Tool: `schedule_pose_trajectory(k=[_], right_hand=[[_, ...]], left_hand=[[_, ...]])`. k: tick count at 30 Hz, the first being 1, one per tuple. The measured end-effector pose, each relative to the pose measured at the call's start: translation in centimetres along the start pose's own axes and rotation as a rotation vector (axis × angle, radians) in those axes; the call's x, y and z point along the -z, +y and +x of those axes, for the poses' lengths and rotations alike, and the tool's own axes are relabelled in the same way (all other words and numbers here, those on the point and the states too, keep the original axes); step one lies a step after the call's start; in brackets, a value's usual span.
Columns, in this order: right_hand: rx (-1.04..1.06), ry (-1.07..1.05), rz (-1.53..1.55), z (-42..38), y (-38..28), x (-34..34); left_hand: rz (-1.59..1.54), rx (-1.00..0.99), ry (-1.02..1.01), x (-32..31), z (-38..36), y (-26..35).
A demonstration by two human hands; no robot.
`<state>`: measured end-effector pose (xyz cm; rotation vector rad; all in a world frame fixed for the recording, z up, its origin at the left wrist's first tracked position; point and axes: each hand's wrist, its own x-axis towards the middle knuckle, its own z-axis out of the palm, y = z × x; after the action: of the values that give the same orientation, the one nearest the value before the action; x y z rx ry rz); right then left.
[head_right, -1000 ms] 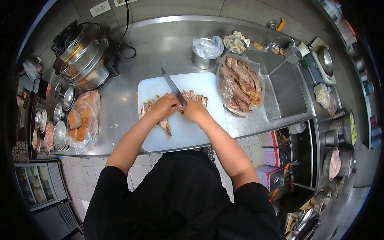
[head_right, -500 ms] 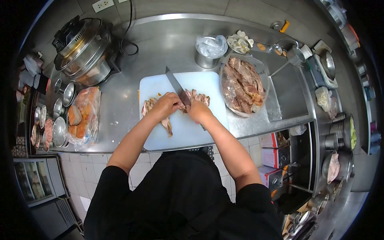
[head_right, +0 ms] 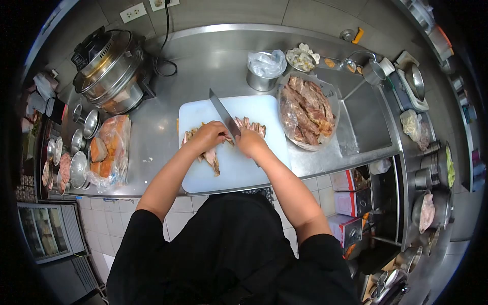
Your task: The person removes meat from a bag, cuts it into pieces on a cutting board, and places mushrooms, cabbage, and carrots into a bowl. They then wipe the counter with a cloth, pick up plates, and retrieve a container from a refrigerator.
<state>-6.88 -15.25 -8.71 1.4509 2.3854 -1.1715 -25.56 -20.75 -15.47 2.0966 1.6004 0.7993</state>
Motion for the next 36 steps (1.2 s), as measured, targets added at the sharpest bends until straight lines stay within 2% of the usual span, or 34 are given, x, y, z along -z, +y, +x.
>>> schedule_pose_trajectory(k=[2,5,7,11,13,20,23,28,31,33,35,36], right_hand=[[0.016,0.027,-0.033,-0.4,0.0,0.2],[0.051,0.054,-0.047,-3.1,0.0,2.1],[0.05,-0.108,-0.109,-4.4,-0.3,3.0],[0.005,-0.148,-0.059,-2.6,1.2,0.0],[-0.029,-0.042,-0.044,-1.3,0.8,-1.6],[0.071,-0.016,-0.069,-1.0,1.1,0.4],[0.016,-0.113,-0.038,-2.2,1.0,0.5],[0.072,0.069,-0.044,1.3,0.0,-2.2],[0.089,0.031,-0.111,2.2,0.3,-1.2],[0.081,0.06,-0.074,0.6,0.6,-0.5],[0.073,0.081,-0.036,-1.6,0.3,0.7],[0.07,0.009,-0.088,-2.4,0.1,1.5]], left_hand=[[0.002,0.063,0.095,0.5,-0.4,0.5],[0.037,0.09,0.098,0.1,-0.4,0.0],[0.044,0.083,0.101,0.1,-0.4,0.1],[0.055,0.097,0.077,0.2,-0.5,0.1],[0.055,0.094,0.077,0.0,-0.6,-0.1],[0.062,0.092,0.085,0.0,-0.5,-0.2],[0.085,0.117,0.095,-0.2,-0.5,0.0],[0.086,0.087,0.09,-0.1,-0.6,-0.3],[0.023,0.1,0.102,1.0,-0.9,-1.0],[-0.051,0.151,0.122,1.3,-1.3,-1.3],[0.1,0.176,0.189,2.3,-1.5,-1.0],[0.118,0.179,0.18,2.2,-1.4,-1.1]])
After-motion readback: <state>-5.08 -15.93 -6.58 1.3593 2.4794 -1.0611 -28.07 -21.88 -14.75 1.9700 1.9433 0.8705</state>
